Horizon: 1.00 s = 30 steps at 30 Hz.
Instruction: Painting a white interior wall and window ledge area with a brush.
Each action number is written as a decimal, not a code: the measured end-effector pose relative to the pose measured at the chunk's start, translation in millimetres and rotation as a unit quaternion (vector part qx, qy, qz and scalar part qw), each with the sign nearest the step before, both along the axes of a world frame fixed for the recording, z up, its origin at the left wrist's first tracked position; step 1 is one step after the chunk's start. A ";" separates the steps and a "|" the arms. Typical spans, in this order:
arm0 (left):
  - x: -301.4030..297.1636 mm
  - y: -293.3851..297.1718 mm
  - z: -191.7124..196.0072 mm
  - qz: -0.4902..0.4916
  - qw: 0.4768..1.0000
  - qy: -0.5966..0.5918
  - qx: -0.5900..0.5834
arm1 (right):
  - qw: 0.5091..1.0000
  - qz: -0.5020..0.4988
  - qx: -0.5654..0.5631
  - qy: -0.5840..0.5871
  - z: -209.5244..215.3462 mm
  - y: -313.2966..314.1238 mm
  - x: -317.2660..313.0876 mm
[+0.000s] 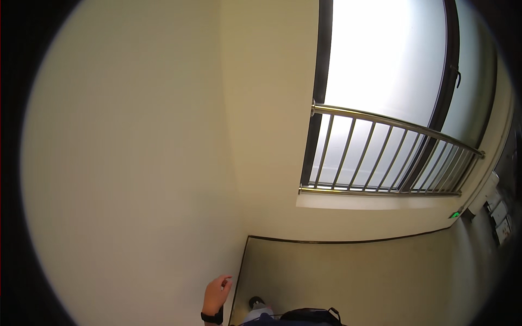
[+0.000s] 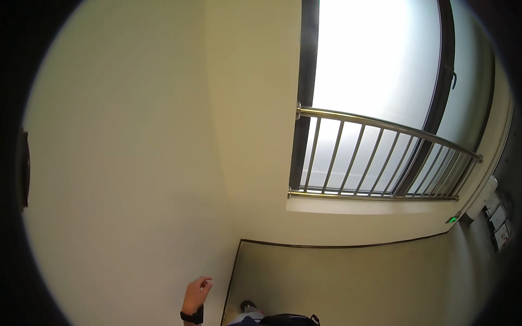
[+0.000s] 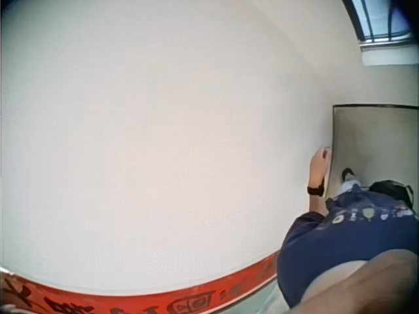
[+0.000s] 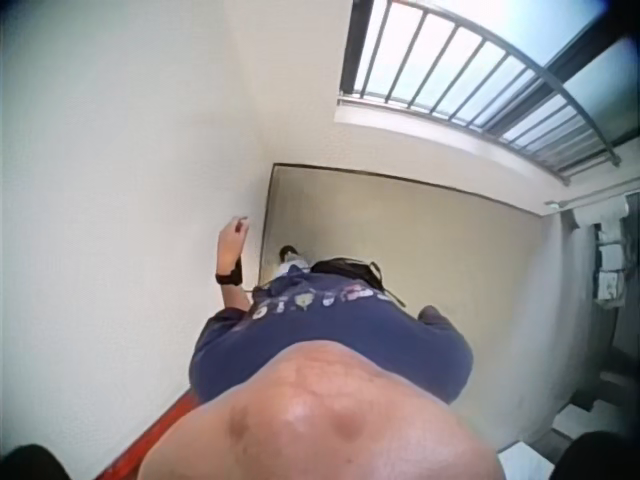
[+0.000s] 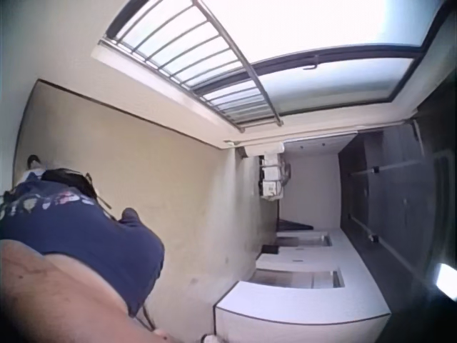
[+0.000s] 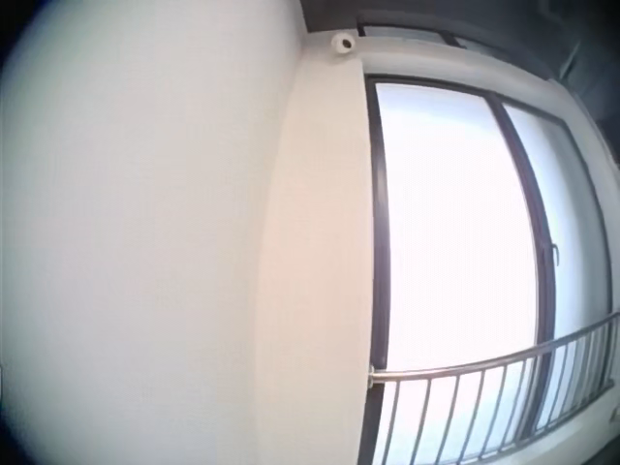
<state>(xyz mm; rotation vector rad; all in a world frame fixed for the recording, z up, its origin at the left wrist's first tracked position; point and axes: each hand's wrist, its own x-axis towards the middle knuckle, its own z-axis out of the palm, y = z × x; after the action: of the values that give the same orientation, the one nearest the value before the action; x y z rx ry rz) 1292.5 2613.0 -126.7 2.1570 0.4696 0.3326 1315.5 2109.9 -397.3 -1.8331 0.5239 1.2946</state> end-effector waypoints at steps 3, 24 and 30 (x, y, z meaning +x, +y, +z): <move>32.4 38.1 23.9 -0.009 1.000 -0.008 0.007 | 0.997 -0.067 -0.043 0.022 -0.8 7.0 -11.7; 97.1 112.1 11.5 0.170 0.984 0.024 0.053 | 0.711 0.022 0.563 -0.420 372.9 521.9 403.2; 77.5 78.0 -26.8 0.323 0.938 -0.023 -0.127 | 0.696 0.244 0.513 -0.439 311.0 540.5 469.8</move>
<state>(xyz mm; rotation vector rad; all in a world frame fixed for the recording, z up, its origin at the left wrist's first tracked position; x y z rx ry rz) 1370.0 2691.0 -153.4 1.6901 1.1301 0.6416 1785.3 2650.4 -86.3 -1.3186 -1.0893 0.5593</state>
